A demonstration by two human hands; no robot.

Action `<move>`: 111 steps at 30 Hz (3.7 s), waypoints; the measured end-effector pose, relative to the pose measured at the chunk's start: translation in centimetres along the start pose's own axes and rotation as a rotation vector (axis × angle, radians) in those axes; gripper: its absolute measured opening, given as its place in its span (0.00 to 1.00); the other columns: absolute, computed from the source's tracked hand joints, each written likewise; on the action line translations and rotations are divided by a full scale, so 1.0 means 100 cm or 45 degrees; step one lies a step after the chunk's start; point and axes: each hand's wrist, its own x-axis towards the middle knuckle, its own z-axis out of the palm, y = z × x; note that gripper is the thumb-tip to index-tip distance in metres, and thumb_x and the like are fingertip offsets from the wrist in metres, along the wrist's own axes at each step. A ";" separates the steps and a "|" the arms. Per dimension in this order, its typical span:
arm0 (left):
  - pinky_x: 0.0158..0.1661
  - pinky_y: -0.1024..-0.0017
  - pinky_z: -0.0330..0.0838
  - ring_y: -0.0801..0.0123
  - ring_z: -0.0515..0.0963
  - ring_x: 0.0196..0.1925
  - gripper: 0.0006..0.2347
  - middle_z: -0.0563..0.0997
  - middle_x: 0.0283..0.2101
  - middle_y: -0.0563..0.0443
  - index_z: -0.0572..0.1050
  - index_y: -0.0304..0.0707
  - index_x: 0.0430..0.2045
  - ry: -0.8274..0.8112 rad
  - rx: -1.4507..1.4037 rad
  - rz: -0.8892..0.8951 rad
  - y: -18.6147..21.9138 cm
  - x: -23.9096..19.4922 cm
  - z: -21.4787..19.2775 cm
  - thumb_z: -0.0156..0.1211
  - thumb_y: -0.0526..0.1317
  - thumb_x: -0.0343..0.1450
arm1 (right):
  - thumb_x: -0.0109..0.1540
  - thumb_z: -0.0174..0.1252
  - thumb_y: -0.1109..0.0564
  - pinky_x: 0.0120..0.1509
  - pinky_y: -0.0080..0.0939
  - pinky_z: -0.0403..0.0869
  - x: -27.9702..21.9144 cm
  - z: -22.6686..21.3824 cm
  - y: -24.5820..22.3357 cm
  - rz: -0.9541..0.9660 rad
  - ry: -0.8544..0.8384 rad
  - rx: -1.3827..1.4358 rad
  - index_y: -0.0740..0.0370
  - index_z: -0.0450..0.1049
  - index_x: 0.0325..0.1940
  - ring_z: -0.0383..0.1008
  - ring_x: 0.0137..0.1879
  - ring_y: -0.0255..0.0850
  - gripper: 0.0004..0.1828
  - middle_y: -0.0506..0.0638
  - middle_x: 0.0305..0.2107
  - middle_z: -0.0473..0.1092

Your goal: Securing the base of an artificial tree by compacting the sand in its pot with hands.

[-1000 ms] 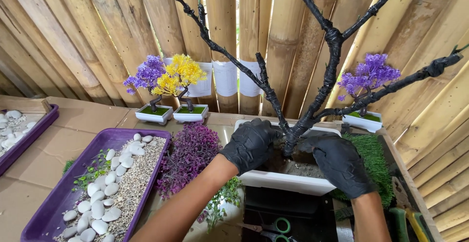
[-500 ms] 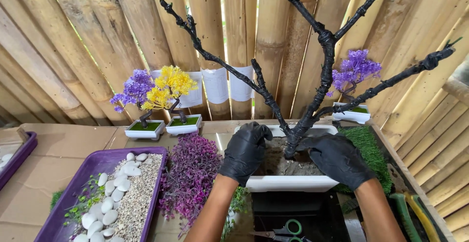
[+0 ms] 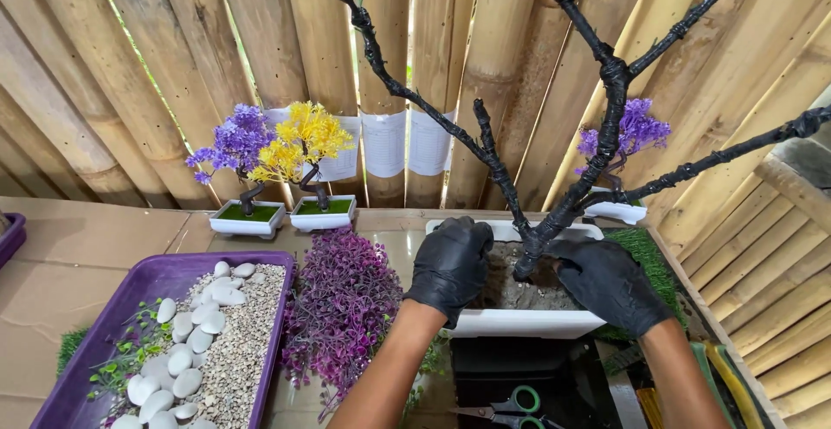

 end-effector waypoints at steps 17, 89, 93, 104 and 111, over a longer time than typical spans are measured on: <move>0.45 0.61 0.79 0.52 0.82 0.42 0.08 0.82 0.35 0.43 0.78 0.43 0.35 0.193 0.311 0.195 -0.019 0.000 0.034 0.66 0.38 0.65 | 0.61 0.61 0.53 0.61 0.64 0.78 -0.004 -0.011 -0.011 -0.027 -0.035 0.584 0.51 0.87 0.49 0.76 0.56 0.67 0.15 0.62 0.43 0.82; 0.37 0.49 0.81 0.33 0.82 0.43 0.14 0.80 0.44 0.26 0.79 0.32 0.39 0.088 0.437 0.000 0.026 -0.002 0.007 0.67 0.41 0.65 | 0.64 0.58 0.54 0.61 0.65 0.77 -0.011 -0.019 0.002 -0.079 0.026 0.623 0.50 0.84 0.51 0.73 0.59 0.68 0.13 0.64 0.47 0.79; 0.42 0.52 0.80 0.37 0.80 0.48 0.04 0.81 0.41 0.35 0.82 0.47 0.28 0.058 0.525 0.167 0.012 -0.002 0.008 0.67 0.41 0.64 | 0.65 0.56 0.54 0.62 0.66 0.76 -0.016 -0.027 -0.006 -0.073 0.028 0.675 0.53 0.83 0.51 0.73 0.59 0.69 0.14 0.66 0.47 0.79; 0.31 0.58 0.80 0.48 0.83 0.33 0.10 0.81 0.28 0.41 0.82 0.36 0.31 -0.175 0.710 0.179 -0.002 0.025 0.007 0.66 0.41 0.63 | 0.63 0.61 0.45 0.68 0.58 0.73 -0.006 -0.007 0.004 0.025 0.051 0.486 0.47 0.82 0.57 0.72 0.64 0.59 0.19 0.57 0.54 0.77; 0.39 0.58 0.77 0.49 0.82 0.38 0.13 0.81 0.35 0.43 0.80 0.39 0.38 -0.206 0.677 0.383 -0.022 0.043 0.040 0.62 0.46 0.66 | 0.65 0.57 0.51 0.65 0.66 0.73 -0.021 -0.033 -0.022 0.012 0.047 0.619 0.54 0.83 0.56 0.72 0.60 0.68 0.18 0.65 0.50 0.78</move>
